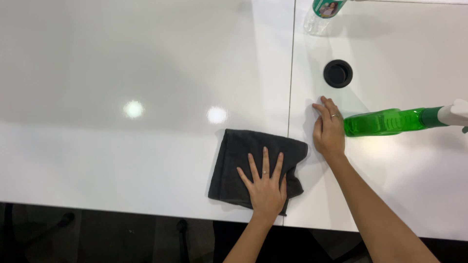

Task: The person sprays a white countertop with a green spray bottle and wipes it with a black cloth. They move a plastic water bottle aside to clean the area underneath it and continue wiping the surface.

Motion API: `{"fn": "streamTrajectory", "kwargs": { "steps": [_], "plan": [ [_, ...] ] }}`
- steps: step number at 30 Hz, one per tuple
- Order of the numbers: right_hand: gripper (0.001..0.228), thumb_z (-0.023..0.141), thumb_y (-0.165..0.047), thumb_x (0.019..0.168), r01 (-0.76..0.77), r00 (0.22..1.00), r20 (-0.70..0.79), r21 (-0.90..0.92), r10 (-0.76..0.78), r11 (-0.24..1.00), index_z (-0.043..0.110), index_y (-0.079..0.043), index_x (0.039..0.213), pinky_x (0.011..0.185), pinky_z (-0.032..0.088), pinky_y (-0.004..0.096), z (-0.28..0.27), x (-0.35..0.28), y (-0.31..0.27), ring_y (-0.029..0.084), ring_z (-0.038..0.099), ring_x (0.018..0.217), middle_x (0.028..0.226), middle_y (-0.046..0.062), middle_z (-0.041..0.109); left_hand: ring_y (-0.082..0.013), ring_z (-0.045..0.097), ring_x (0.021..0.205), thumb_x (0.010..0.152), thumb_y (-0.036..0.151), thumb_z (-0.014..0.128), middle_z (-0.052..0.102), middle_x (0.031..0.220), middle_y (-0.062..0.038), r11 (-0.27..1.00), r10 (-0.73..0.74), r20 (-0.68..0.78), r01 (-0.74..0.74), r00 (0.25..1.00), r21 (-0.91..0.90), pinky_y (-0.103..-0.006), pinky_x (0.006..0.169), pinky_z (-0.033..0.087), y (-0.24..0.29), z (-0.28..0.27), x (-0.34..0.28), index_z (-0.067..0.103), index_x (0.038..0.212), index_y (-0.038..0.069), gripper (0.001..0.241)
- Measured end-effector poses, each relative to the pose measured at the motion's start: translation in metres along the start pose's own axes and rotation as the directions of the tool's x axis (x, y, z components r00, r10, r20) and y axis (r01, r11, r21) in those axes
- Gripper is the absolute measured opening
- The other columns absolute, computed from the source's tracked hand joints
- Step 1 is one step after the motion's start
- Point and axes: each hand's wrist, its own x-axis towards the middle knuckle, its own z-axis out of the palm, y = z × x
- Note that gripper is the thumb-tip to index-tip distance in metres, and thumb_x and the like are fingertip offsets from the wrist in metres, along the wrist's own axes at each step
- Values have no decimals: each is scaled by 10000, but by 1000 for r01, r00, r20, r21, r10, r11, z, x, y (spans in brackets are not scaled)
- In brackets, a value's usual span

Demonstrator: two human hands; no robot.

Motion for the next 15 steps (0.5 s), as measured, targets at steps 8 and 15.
{"fn": "streamTrajectory", "kwargs": {
  "steps": [8,15],
  "plan": [
    [343,484,65,941,-4,1000,15,23,3,1000,625,-3,1246,1193,369,494,-1,2,2,434,471,1437,1506,209,562,-430,178,1543,950,393,612,248,1697,-18,1000,28,17,-28,999,10,-780,1151,19,-58,-12,23,426,1559,369,637],
    [328,461,53,962,-20,1000,2,37,19,999,613,7,1249,1221,357,481,0,1,-4,425,465,1452,1516,204,557,-406,147,1574,980,376,594,253,1708,-27,983,-112,-95,124,989,137,-741,1200,31,-234,-58,49,398,1583,357,635]
  ]
}}
